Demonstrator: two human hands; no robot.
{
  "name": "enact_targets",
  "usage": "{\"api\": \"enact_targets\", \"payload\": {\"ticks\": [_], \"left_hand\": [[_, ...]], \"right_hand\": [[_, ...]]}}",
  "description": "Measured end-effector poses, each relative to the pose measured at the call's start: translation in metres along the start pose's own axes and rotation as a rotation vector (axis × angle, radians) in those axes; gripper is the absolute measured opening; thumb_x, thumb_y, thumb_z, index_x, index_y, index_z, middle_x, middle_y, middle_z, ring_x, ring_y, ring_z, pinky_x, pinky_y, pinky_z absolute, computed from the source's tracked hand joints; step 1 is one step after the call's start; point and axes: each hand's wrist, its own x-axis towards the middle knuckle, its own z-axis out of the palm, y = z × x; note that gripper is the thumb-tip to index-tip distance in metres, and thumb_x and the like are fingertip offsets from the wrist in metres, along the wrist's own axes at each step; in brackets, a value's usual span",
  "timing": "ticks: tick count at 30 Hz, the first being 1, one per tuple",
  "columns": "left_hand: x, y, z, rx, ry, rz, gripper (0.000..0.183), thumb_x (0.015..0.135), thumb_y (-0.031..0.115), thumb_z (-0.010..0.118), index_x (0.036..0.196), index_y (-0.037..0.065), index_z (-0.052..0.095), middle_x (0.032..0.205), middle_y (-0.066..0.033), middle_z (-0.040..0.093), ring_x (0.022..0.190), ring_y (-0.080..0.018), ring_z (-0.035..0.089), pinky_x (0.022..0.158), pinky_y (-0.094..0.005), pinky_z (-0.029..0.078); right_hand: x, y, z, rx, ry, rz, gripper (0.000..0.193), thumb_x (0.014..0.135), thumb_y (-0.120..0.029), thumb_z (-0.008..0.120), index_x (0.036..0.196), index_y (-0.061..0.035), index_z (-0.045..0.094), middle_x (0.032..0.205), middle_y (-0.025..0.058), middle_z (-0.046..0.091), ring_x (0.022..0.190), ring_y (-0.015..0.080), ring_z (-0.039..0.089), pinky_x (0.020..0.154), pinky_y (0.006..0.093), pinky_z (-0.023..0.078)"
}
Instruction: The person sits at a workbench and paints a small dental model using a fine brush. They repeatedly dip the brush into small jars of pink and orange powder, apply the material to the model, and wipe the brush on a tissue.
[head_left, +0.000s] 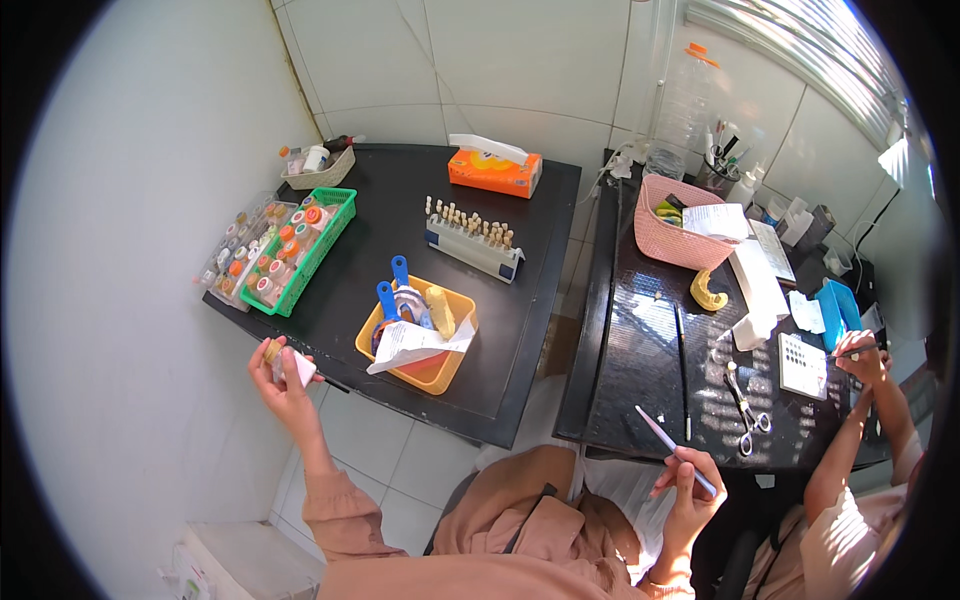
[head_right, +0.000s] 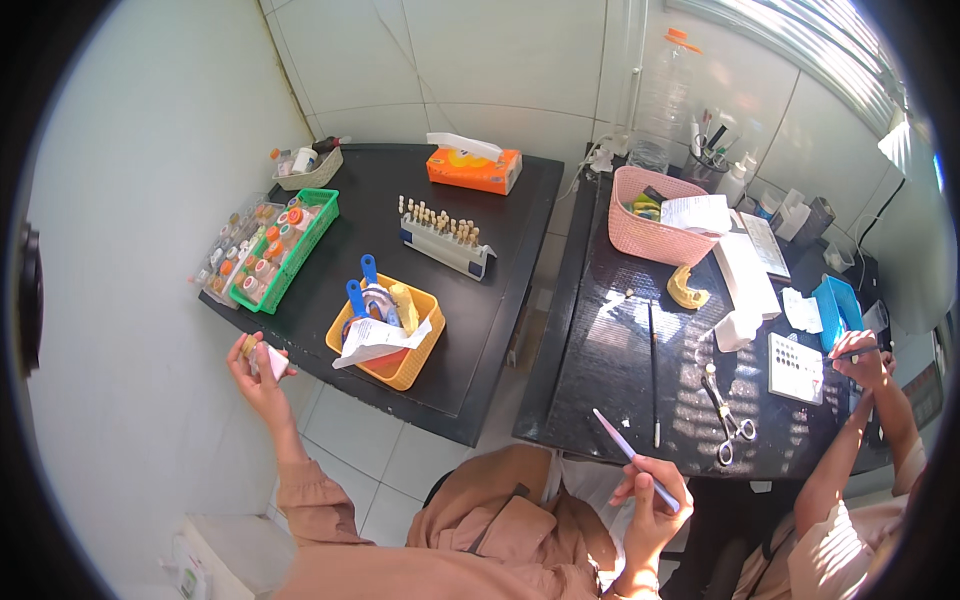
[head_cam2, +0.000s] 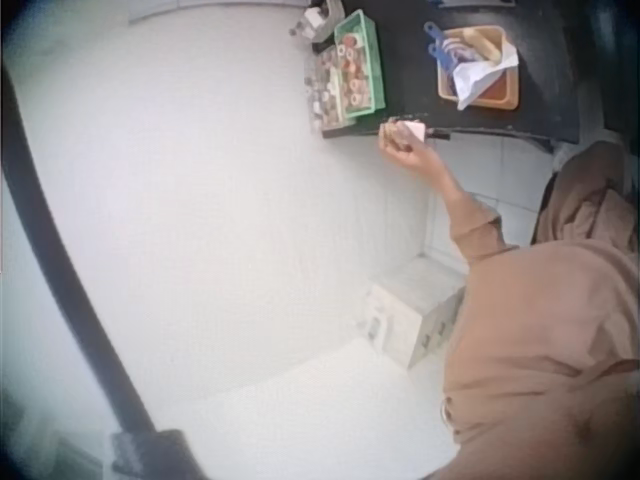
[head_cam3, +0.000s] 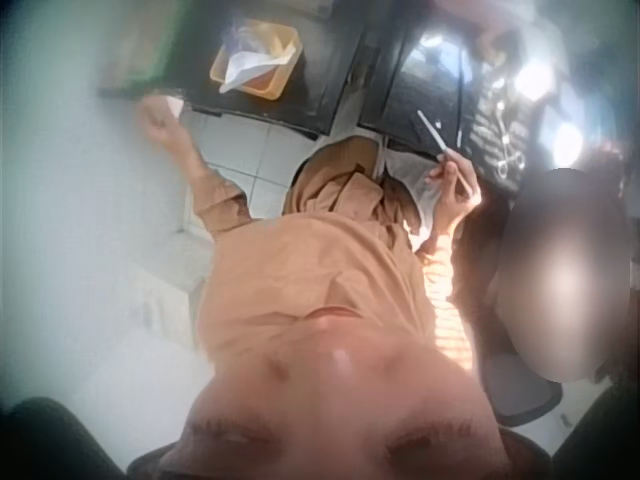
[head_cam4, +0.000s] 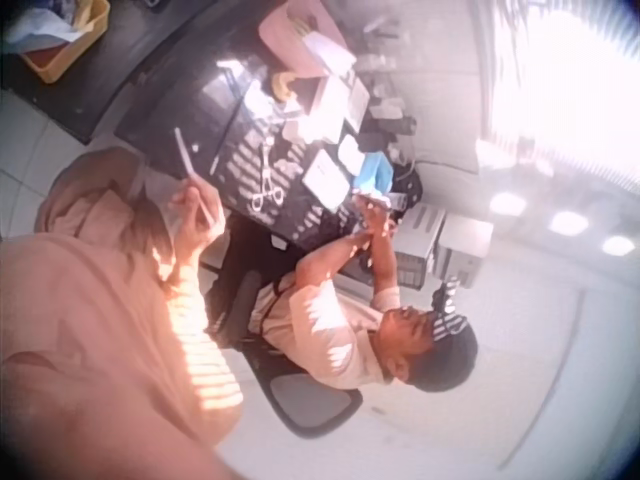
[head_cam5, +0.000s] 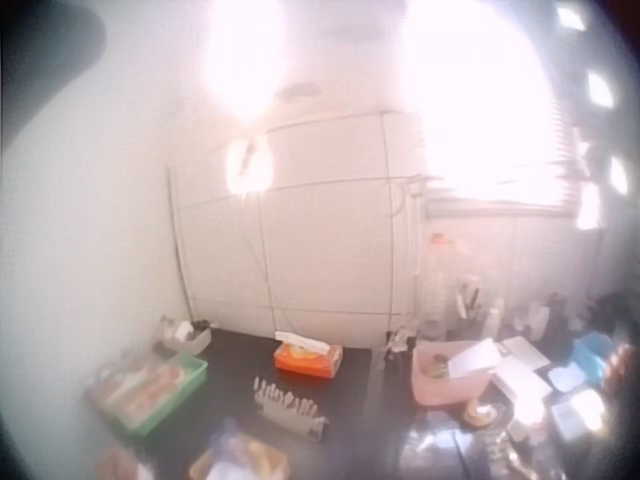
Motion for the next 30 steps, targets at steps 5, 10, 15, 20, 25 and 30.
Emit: {"api": "enact_targets", "payload": {"ticks": [5, 10, 15, 20, 25, 30], "left_hand": [[0.020, -0.022, 0.002, 0.167, -0.075, 0.033, 0.037, 0.097, 0.021, 0.059, 0.128, 0.007, 0.046, 0.122, -0.0124, 0.057, 0.080, -0.0142, 0.063, 0.056, -0.0248, 0.056], [0.072, -0.031, 0.015, 0.044, -0.011, 0.195, 0.037, 0.097, 0.023, 0.060, 0.126, 0.004, 0.049, 0.123, -0.0113, 0.058, 0.094, -0.0186, 0.062, 0.082, -0.0308, 0.053], [0.187, -0.043, 0.012, 0.118, -0.012, 0.200, 0.039, 0.094, 0.027, 0.066, 0.122, 0.002, 0.055, 0.115, -0.0095, 0.063, 0.105, -0.0175, 0.059, 0.093, -0.0317, 0.045], [0.275, -0.082, 0.022, 0.459, -0.130, 0.215, 0.037, 0.088, 0.030, 0.072, 0.111, 0.003, 0.063, 0.104, -0.0079, 0.066, 0.100, -0.0133, 0.058, 0.087, -0.0288, 0.045], [0.298, -0.130, 0.026, 0.487, -0.220, 0.206, 0.037, 0.085, 0.034, 0.074, 0.102, 0.001, 0.065, 0.091, -0.0083, 0.069, 0.083, -0.0171, 0.063, 0.076, -0.0316, 0.050], [0.303, -0.137, 0.025, 0.633, -0.134, 0.268, 0.037, 0.083, 0.033, 0.076, 0.097, 0.001, 0.066, 0.087, -0.0106, 0.070, 0.076, -0.0210, 0.065, 0.072, -0.0341, 0.051]], "right_hand": [[0.006, -0.002, 0.007, -0.046, 0.002, -0.028, 0.028, 0.094, -0.022, 0.065, 0.100, 0.0051, 0.065, 0.080, 0.0118, 0.063, 0.058, 0.0131, 0.060, 0.046, 0.0246, 0.052], [0.016, 0.001, 0.005, -0.126, 0.052, -0.122, 0.030, 0.097, -0.025, 0.061, 0.101, 0.0039, 0.064, 0.079, 0.0104, 0.062, 0.054, 0.0113, 0.056, 0.043, 0.0246, 0.048], [0.029, 0.007, 0.005, -0.179, 0.146, -0.204, 0.027, 0.097, -0.024, 0.060, 0.102, 0.0026, 0.064, 0.079, 0.0093, 0.061, 0.054, 0.0104, 0.056, 0.043, 0.0220, 0.045], [0.032, 0.012, 0.011, -0.214, 0.176, -0.203, 0.025, 0.098, -0.021, 0.058, 0.102, 0.0032, 0.064, 0.079, 0.0093, 0.059, 0.053, 0.0104, 0.055, 0.042, 0.0213, 0.044], [0.031, 0.011, 0.018, -0.274, 0.139, -0.208, 0.028, 0.099, -0.025, 0.057, 0.105, 0.0021, 0.063, 0.081, 0.0082, 0.059, 0.054, 0.0084, 0.054, 0.043, 0.0212, 0.042], [0.034, 0.011, 0.029, -0.288, 0.128, -0.207, 0.027, 0.099, -0.024, 0.057, 0.105, 0.0023, 0.063, 0.081, 0.0087, 0.059, 0.054, 0.0088, 0.054, 0.043, 0.0213, 0.043]]}}
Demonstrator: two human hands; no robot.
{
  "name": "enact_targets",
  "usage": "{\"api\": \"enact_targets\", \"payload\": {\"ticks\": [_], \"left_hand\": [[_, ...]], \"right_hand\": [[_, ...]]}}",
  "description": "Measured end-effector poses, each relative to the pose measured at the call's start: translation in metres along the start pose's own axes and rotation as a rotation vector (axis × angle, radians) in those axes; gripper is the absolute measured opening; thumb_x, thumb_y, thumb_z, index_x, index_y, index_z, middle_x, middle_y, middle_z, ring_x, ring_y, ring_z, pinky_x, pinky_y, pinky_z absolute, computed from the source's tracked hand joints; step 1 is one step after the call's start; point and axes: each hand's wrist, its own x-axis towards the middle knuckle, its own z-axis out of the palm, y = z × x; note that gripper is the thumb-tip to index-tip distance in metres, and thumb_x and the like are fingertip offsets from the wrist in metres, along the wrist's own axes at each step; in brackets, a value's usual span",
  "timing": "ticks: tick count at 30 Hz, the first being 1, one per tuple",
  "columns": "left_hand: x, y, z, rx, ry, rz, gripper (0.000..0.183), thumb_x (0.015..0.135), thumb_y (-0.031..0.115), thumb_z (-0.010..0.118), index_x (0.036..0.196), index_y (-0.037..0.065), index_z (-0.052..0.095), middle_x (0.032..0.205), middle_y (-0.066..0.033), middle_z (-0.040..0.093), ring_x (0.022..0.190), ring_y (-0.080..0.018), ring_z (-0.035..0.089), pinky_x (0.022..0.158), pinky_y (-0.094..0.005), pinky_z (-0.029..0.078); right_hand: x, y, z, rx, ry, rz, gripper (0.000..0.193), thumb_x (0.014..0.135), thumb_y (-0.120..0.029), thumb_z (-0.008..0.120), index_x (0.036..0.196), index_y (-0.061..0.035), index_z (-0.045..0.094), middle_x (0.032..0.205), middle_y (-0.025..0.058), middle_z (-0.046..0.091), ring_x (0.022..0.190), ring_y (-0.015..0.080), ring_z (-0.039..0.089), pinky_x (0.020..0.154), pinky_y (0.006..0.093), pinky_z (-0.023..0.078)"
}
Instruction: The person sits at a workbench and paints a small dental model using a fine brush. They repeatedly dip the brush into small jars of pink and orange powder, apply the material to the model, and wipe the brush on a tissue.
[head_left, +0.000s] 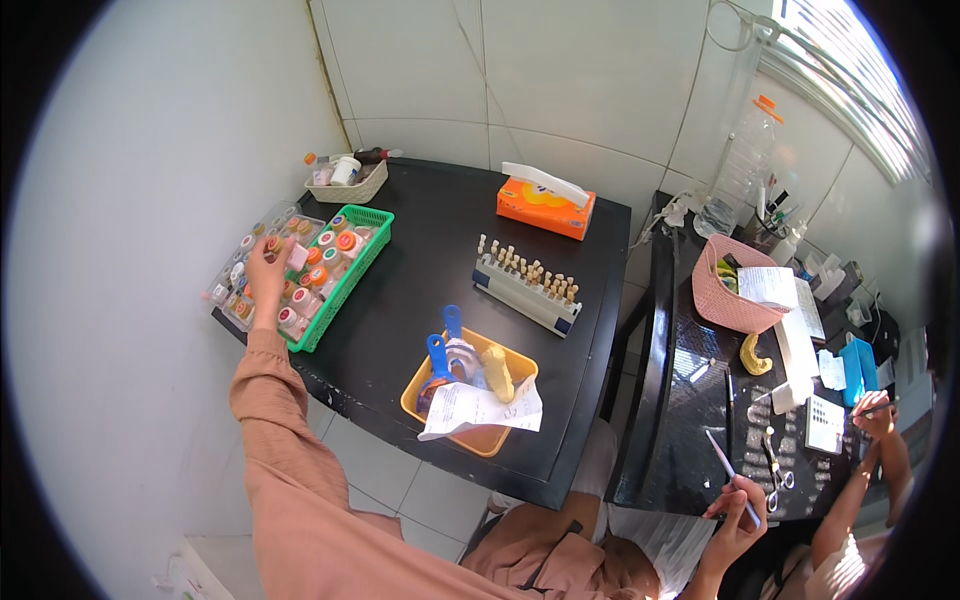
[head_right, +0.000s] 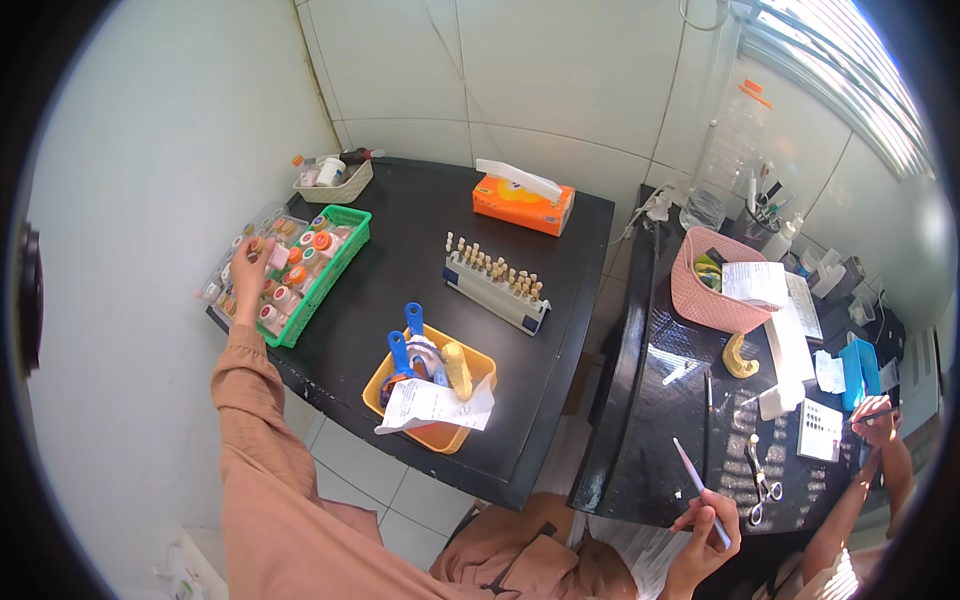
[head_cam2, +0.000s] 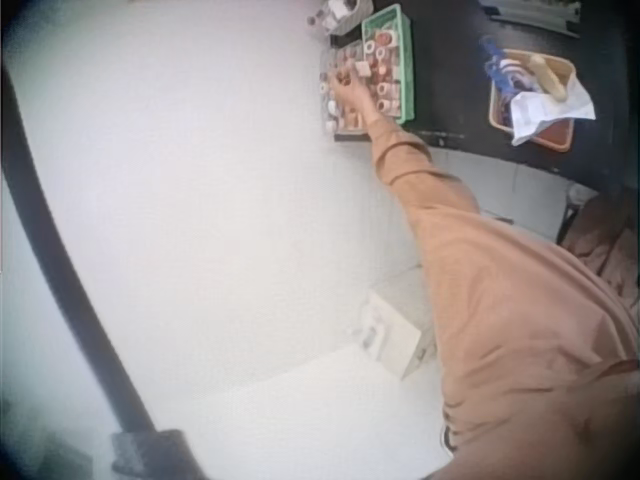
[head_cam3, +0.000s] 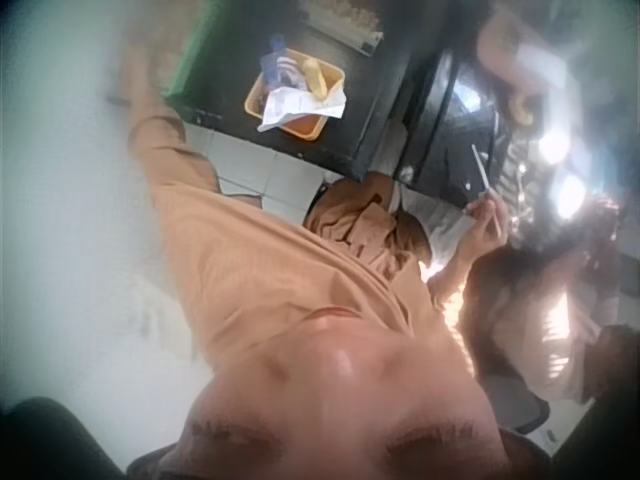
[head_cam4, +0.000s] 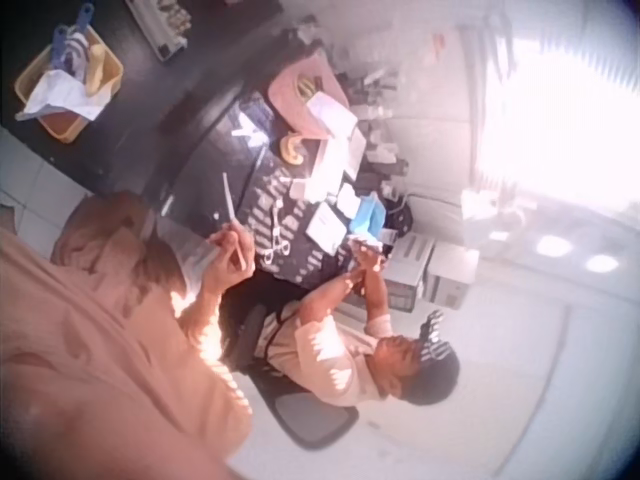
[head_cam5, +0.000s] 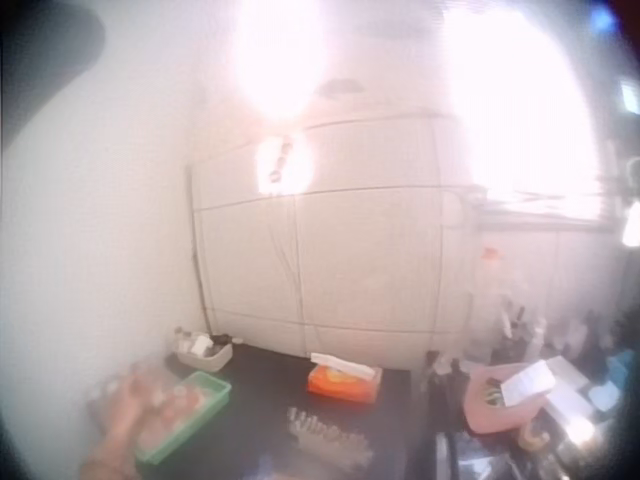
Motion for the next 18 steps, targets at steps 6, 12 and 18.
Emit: {"api": "enact_targets", "payload": {"ticks": [6, 12, 18], "left_hand": [[0.003, 0.035, -0.023, 0.188, -0.142, 0.046, 0.038, 0.079, 0.031, 0.079, 0.097, 0.000, 0.067, 0.086, -0.0109, 0.070, 0.077, -0.0202, 0.065, 0.072, -0.0334, 0.051], [0.007, 0.009, -0.024, 0.106, -0.305, -0.028, 0.040, 0.075, 0.031, 0.081, 0.098, 0.001, 0.069, 0.086, -0.0117, 0.071, 0.078, -0.0207, 0.066, 0.073, -0.0335, 0.051], [-0.007, 0.019, -0.022, 0.234, -0.048, 0.272, 0.043, 0.076, 0.034, 0.080, 0.104, 0.004, 0.068, 0.091, -0.0123, 0.069, 0.083, -0.0224, 0.066, 0.075, -0.0354, 0.051]], "right_hand": [[0.004, -0.004, 0.011, -0.021, -0.060, -0.030, 0.029, 0.099, -0.025, 0.057, 0.105, 0.0025, 0.063, 0.081, 0.0085, 0.058, 0.055, 0.0090, 0.054, 0.043, 0.0211, 0.044], [0.005, -0.003, 0.014, -0.021, -0.061, -0.042, 0.030, 0.099, -0.026, 0.058, 0.106, 0.0025, 0.064, 0.081, 0.0085, 0.058, 0.055, 0.0093, 0.054, 0.043, 0.0211, 0.044], [0.006, -0.006, 0.015, -0.034, -0.061, -0.044, 0.030, 0.099, -0.027, 0.057, 0.105, 0.0023, 0.064, 0.080, 0.0081, 0.057, 0.055, 0.0088, 0.054, 0.043, 0.0211, 0.043]]}}
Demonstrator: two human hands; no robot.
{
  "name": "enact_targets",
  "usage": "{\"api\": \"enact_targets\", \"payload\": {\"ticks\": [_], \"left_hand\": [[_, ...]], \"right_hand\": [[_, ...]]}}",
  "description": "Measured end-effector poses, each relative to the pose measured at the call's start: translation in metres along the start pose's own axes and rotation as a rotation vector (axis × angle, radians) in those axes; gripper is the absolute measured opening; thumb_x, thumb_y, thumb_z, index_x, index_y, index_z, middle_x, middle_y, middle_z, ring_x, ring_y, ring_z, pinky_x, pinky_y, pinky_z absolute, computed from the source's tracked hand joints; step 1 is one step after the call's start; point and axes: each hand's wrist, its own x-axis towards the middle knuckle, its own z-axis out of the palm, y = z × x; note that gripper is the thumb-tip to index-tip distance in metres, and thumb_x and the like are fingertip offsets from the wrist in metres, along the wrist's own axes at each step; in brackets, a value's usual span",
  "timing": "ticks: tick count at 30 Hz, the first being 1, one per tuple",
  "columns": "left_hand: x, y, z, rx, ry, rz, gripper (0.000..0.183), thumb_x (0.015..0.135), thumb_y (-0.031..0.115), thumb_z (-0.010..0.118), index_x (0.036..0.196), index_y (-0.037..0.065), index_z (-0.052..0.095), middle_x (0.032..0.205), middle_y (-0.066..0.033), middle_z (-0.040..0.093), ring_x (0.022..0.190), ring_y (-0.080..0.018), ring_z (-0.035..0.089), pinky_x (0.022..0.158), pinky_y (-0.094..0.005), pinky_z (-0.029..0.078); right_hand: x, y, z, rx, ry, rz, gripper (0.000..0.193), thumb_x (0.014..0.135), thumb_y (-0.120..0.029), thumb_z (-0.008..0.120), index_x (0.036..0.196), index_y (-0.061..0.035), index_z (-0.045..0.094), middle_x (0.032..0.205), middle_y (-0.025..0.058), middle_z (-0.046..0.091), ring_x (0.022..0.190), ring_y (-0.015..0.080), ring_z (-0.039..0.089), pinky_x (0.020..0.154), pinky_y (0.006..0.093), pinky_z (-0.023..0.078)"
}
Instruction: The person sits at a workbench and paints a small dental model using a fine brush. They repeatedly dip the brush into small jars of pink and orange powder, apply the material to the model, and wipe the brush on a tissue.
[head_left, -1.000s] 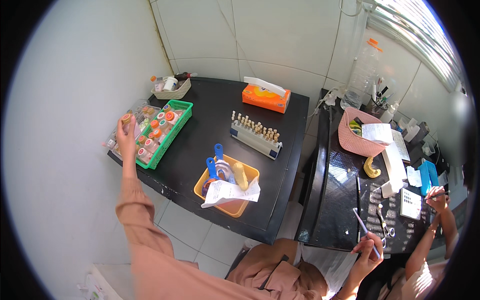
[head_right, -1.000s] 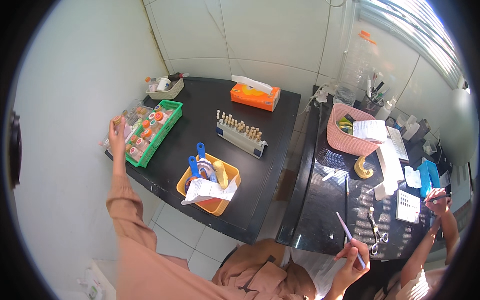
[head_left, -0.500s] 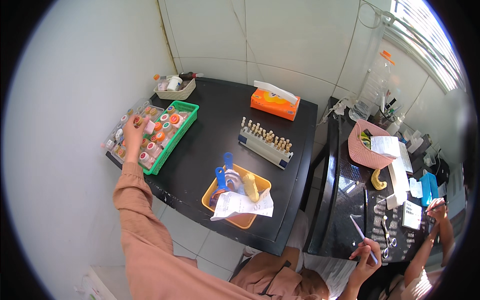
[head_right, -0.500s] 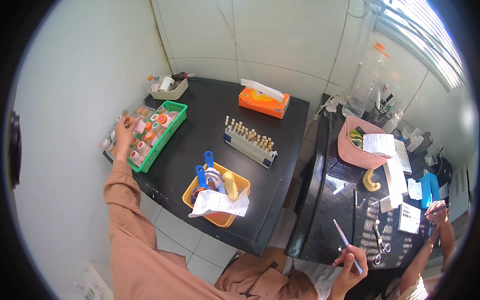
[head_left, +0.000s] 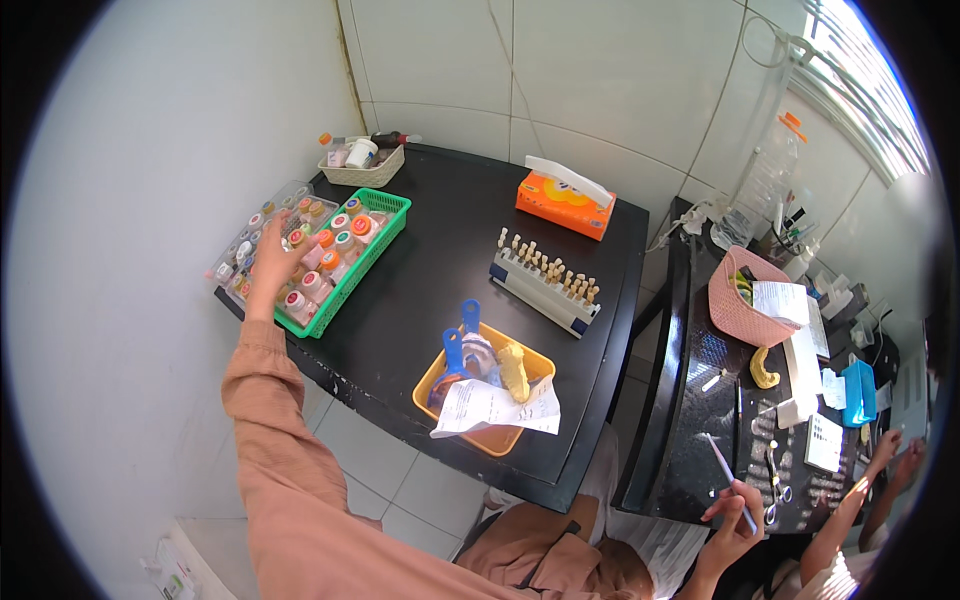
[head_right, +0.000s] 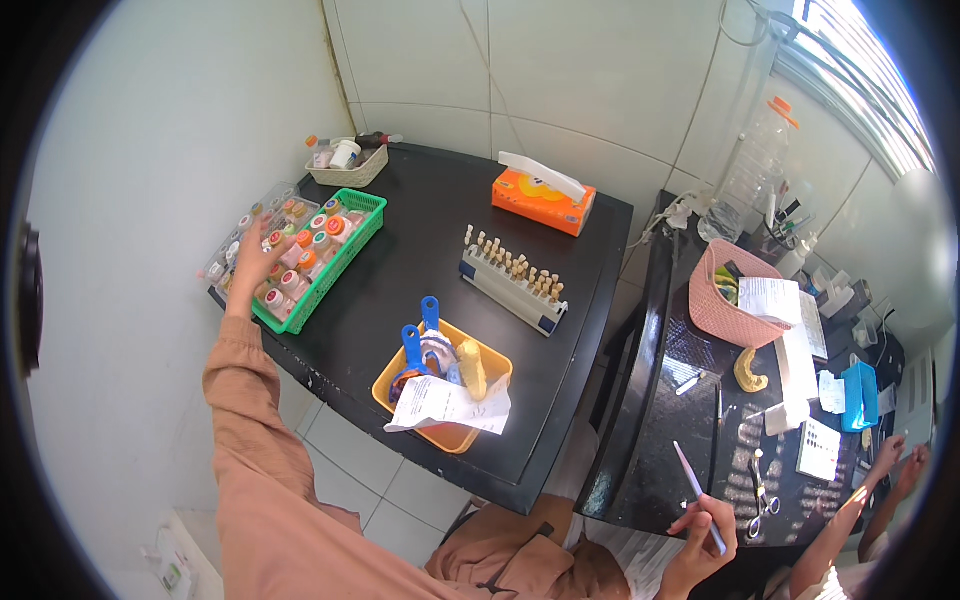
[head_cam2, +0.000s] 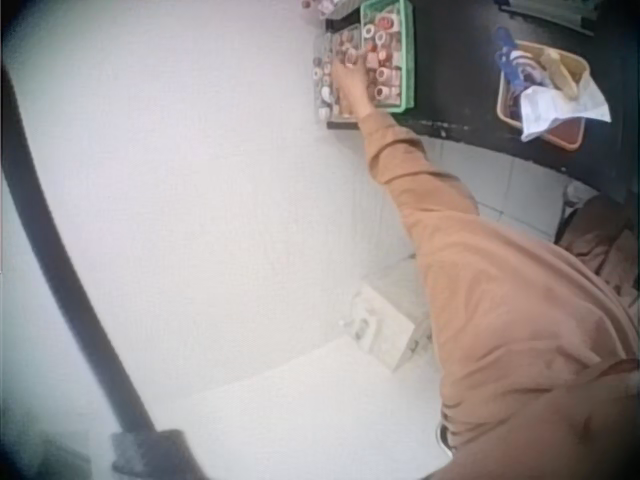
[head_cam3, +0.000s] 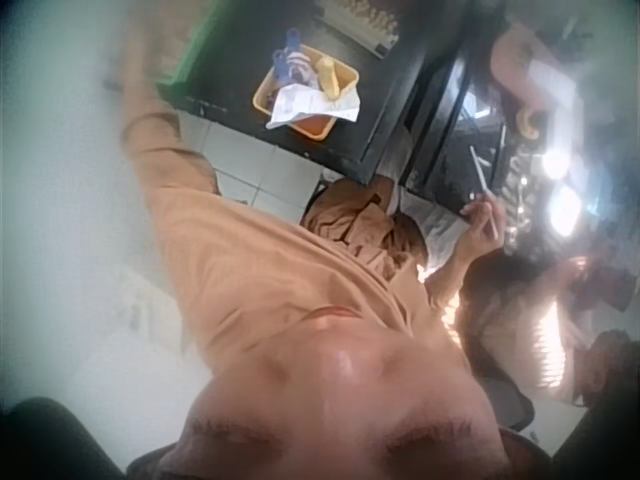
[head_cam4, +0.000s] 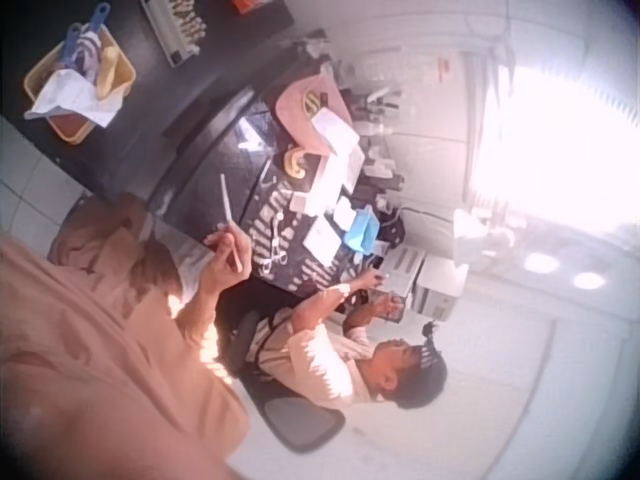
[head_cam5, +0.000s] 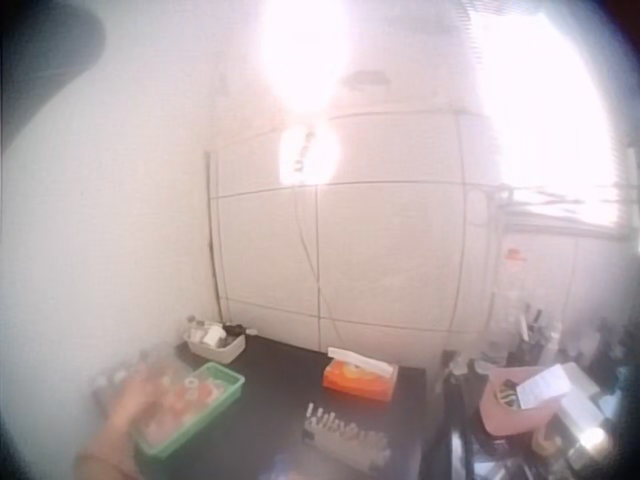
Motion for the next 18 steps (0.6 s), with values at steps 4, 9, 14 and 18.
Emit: {"api": "enact_targets", "payload": {"ticks": [4, 9, 14, 18], "left_hand": [[-0.009, 0.036, -0.036, 0.177, -0.185, 0.141, 0.040, 0.074, 0.030, 0.080, 0.104, 0.007, 0.068, 0.095, -0.0114, 0.067, 0.091, -0.0247, 0.064, 0.080, -0.0369, 0.049], [-0.019, 0.054, -0.065, 0.064, -0.670, -0.137, 0.040, 0.069, 0.026, 0.082, 0.102, 0.008, 0.069, 0.099, -0.0095, 0.067, 0.094, -0.0259, 0.063, 0.082, -0.0380, 0.049], [-0.036, 0.045, -0.056, 0.182, -0.537, -0.029, 0.039, 0.068, 0.025, 0.083, 0.098, 0.007, 0.069, 0.096, -0.0088, 0.066, 0.093, -0.0264, 0.063, 0.081, -0.0388, 0.049], [-0.036, 0.044, -0.047, 0.212, -0.568, -0.033, 0.038, 0.069, 0.024, 0.082, 0.097, 0.005, 0.066, 0.094, -0.0096, 0.065, 0.093, -0.0271, 0.062, 0.081, -0.0392, 0.049]], "right_hand": [[0.000, 0.006, -0.009, -0.054, 0.031, -0.042, 0.032, 0.099, -0.028, 0.057, 0.105, 0.0024, 0.064, 0.080, 0.0081, 0.057, 0.055, 0.0086, 0.053, 0.044, 0.0204, 0.042], [-0.001, 0.006, -0.010, -0.037, 0.029, -0.029, 0.033, 0.099, -0.029, 0.057, 0.105, 0.0023, 0.064, 0.080, 0.0082, 0.057, 0.055, 0.0086, 0.053, 0.044, 0.0199, 0.041], [-0.001, 0.009, -0.013, -0.009, 0.021, -0.062, 0.031, 0.099, -0.028, 0.057, 0.106, 0.0022, 0.064, 0.080, 0.0078, 0.057, 0.054, 0.0085, 0.052, 0.044, 0.0201, 0.040], [-0.003, 0.009, -0.021, -0.014, 0.053, -0.067, 0.030, 0.099, -0.026, 0.057, 0.106, 0.0022, 0.063, 0.080, 0.0075, 0.057, 0.054, 0.0087, 0.052, 0.043, 0.0201, 0.039]]}}
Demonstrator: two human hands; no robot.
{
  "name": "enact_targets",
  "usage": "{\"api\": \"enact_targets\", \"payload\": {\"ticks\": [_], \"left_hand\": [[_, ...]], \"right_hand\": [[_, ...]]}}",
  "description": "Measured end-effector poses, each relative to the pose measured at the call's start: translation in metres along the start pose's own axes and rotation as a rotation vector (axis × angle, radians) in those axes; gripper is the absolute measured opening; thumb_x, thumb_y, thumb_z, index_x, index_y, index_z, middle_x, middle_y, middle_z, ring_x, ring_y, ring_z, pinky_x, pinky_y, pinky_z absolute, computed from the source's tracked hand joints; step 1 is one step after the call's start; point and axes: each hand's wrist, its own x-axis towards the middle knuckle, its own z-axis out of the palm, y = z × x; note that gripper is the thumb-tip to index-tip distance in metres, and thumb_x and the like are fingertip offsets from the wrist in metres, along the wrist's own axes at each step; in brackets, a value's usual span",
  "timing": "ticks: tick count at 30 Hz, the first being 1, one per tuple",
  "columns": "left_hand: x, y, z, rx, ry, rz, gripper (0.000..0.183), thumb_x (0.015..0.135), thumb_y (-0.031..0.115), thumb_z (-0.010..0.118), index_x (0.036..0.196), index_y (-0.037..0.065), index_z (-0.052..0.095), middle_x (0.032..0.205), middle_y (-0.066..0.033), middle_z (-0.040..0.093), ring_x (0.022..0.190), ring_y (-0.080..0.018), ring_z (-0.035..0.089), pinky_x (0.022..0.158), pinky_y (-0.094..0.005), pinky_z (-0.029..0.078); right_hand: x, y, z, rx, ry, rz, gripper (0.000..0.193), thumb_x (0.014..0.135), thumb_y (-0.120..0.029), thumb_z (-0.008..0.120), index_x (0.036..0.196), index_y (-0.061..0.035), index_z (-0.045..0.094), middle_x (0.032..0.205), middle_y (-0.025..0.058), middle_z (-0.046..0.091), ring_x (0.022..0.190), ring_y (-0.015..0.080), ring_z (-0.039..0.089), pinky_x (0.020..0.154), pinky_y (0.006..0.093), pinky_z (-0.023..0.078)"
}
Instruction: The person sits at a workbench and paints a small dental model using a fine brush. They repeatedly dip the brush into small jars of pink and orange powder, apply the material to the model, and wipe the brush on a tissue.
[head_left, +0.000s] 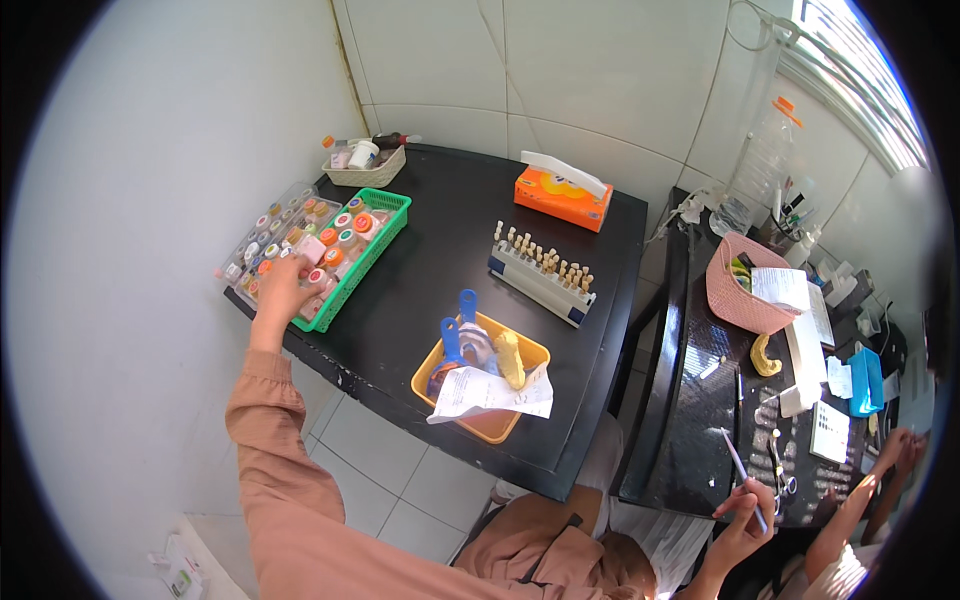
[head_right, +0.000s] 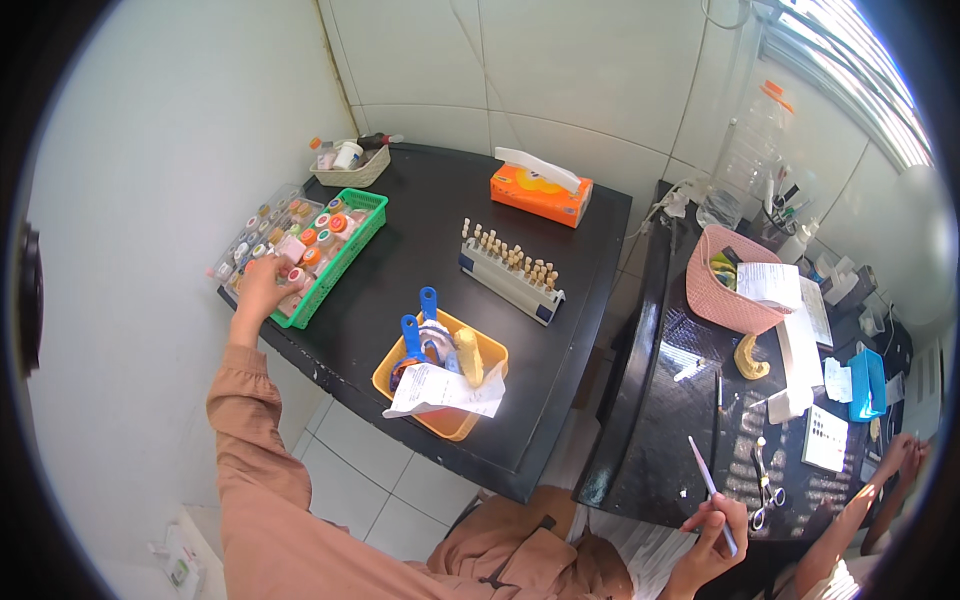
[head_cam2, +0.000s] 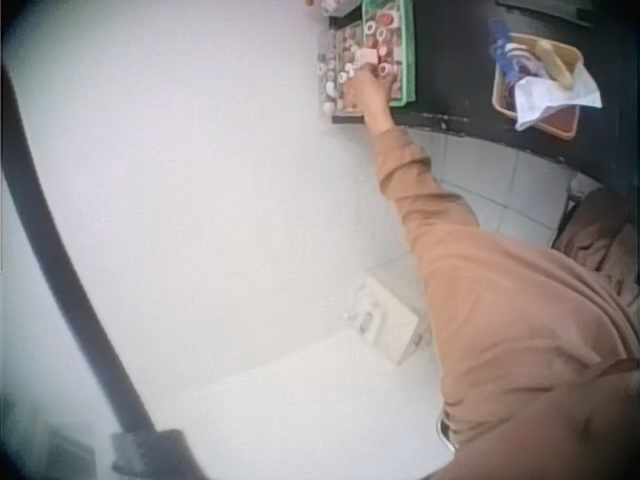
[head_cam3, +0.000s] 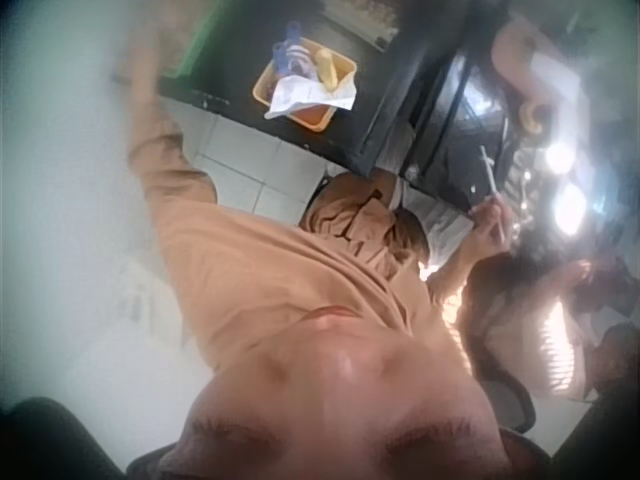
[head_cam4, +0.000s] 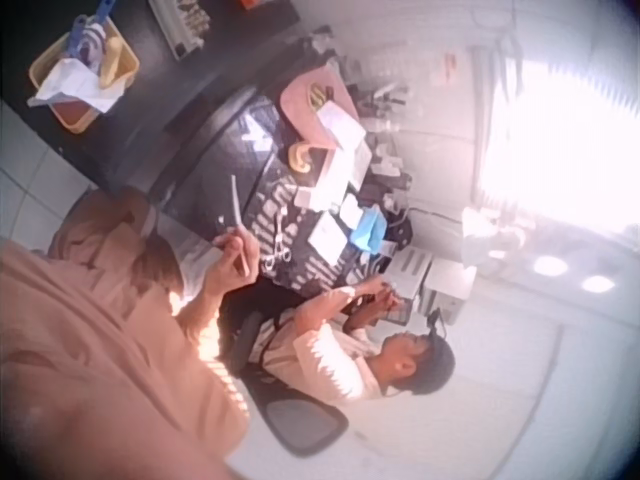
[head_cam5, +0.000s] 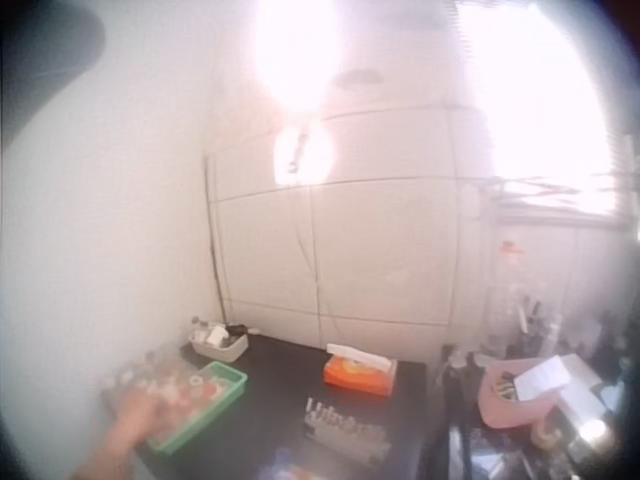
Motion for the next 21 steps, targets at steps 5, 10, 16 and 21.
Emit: {"api": "enact_targets", "payload": {"ticks": [5, 10, 16, 21], "left_hand": [[0.006, 0.000, -0.014, -0.214, 0.027, -0.016, 0.036, 0.078, 0.025, 0.077, 0.101, 0.002, 0.061, 0.096, -0.0116, 0.065, 0.092, -0.0275, 0.062, 0.081, -0.0385, 0.048], [-0.001, 0.004, -0.046, -0.460, 0.105, -0.012, 0.036, 0.089, 0.028, 0.067, 0.114, 0.005, 0.056, 0.102, -0.0128, 0.067, 0.094, -0.0219, 0.062, 0.082, -0.0355, 0.047], [-0.047, 0.098, -0.076, -0.970, 0.150, 0.181, 0.041, 0.094, 0.032, 0.060, 0.124, 0.006, 0.048, 0.106, -0.0095, 0.064, 0.096, -0.0153, 0.060, 0.087, -0.0298, 0.045], [-0.124, 0.238, -0.079, -1.252, -0.105, 0.423, 0.045, 0.089, 0.031, 0.067, 0.120, 0.003, 0.050, 0.104, -0.0127, 0.066, 0.090, -0.0195, 0.066, 0.078, -0.0312, 0.055]], "right_hand": [[-0.003, 0.004, -0.007, 0.026, 0.020, 0.004, 0.029, 0.100, -0.026, 0.056, 0.107, 0.0020, 0.063, 0.080, 0.0074, 0.056, 0.053, 0.0088, 0.052, 0.043, 0.0200, 0.038], [0.000, -0.004, -0.003, 0.058, 0.050, 0.014, 0.032, 0.098, -0.029, 0.060, 0.099, 0.0030, 0.063, 0.075, 0.0087, 0.056, 0.052, 0.0107, 0.053, 0.043, 0.0215, 0.041], [-0.005, -0.005, -0.004, 0.145, 0.079, 0.010, 0.033, 0.097, -0.031, 0.060, 0.098, 0.0023, 0.063, 0.075, 0.0094, 0.056, 0.052, 0.0119, 0.054, 0.044, 0.0219, 0.042], [-0.002, -0.015, -0.004, 0.208, 0.028, -0.053, 0.035, 0.099, -0.033, 0.057, 0.096, 0.0012, 0.062, 0.081, 0.0124, 0.060, 0.055, 0.0147, 0.058, 0.049, 0.0251, 0.047]]}}
